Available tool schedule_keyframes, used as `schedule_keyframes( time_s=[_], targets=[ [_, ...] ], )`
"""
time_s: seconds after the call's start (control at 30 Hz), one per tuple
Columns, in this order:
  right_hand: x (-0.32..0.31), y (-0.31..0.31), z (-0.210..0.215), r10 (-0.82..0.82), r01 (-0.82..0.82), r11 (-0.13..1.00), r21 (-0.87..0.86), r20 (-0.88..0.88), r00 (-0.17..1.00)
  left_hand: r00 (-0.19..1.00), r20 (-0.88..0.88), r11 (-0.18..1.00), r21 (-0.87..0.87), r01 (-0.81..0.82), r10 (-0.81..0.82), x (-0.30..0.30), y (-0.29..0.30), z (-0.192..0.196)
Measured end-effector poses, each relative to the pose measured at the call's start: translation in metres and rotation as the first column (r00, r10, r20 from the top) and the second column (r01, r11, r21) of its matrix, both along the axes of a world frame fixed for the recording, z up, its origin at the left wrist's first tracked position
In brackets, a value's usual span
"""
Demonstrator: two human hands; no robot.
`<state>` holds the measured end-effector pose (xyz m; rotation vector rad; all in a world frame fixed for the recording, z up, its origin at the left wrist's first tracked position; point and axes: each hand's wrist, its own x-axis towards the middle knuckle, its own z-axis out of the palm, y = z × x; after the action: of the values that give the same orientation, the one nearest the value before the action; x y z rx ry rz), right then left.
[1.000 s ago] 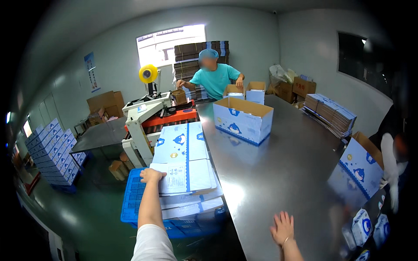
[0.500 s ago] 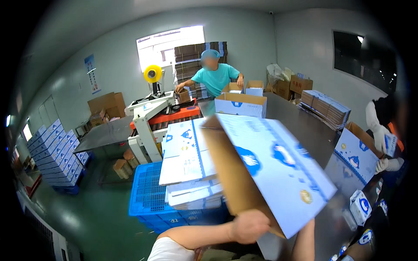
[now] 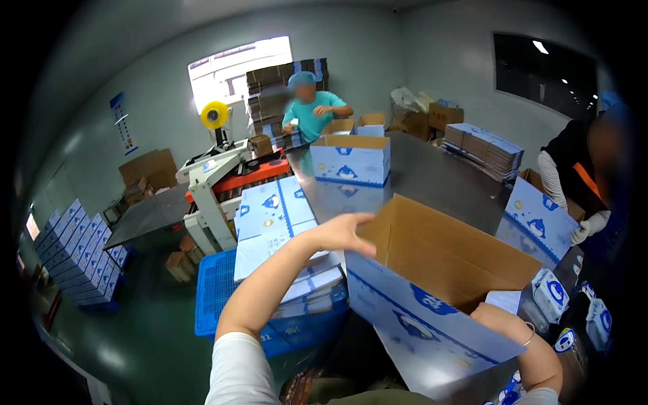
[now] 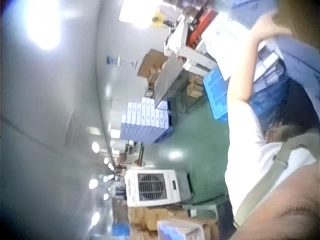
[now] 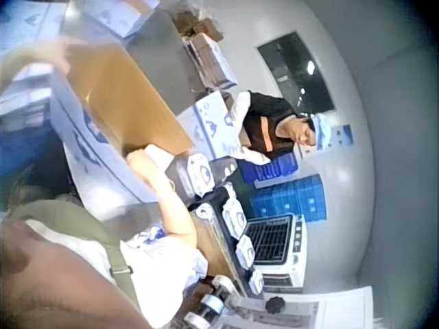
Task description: The person takes blue packages from a conveyor belt and stacks them into cardboard boxes on a stainless steel table.
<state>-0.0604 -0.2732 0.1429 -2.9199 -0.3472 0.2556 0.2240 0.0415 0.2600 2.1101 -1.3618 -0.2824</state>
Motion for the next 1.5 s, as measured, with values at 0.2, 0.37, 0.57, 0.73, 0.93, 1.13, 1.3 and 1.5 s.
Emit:
schedule_keyframes(
  time_s=[0.2,0.37,0.57,0.73,0.93,1.13,1.3,1.5],
  targets=[
    [0.003,0.003,0.039,-0.042,0.007,0.997,0.081,0.444,0.895,0.903,-0.019,0.665,0.671,0.330,-0.429,-0.040,-0.052,0.022],
    [0.024,-0.043,0.110,-0.117,0.352,0.936,-0.022,0.922,0.369,0.931,0.363,0.920,0.372,-0.121,-0.025,-0.015,-0.092,-0.041],
    [-0.019,-0.010,0.047,-0.263,0.245,0.961,0.126,0.153,0.952,0.768,0.270,0.813,-0.250,-0.526,0.581,-0.021,-0.075,-0.109],
    [-0.079,0.012,0.034,-0.451,0.392,0.888,0.240,0.288,0.845,0.632,-0.611,0.258,-0.590,-0.765,0.476,-0.047,-0.047,-0.256],
    [-0.143,-0.009,-0.013,-0.712,0.307,0.653,0.692,0.423,0.561,0.532,-0.749,0.775,-0.583,-0.245,-0.395,-0.238,-0.107,-0.290],
    [-0.096,0.025,-0.172,-0.791,-0.126,-0.218,0.968,-0.099,0.604,0.943,-0.126,0.845,-0.493,0.210,-0.308,-0.153,-0.100,-0.110],
    [-0.042,0.121,-0.091,-0.653,0.418,0.558,0.717,0.068,0.755,0.870,0.328,0.929,0.142,0.340,-0.369,-0.144,-0.110,-0.067],
    [0.005,0.088,0.057,-0.165,0.217,0.976,0.020,0.721,0.673,0.939,0.121,0.943,0.121,0.308,-0.322,-0.142,-0.090,-0.071]
  ],
)
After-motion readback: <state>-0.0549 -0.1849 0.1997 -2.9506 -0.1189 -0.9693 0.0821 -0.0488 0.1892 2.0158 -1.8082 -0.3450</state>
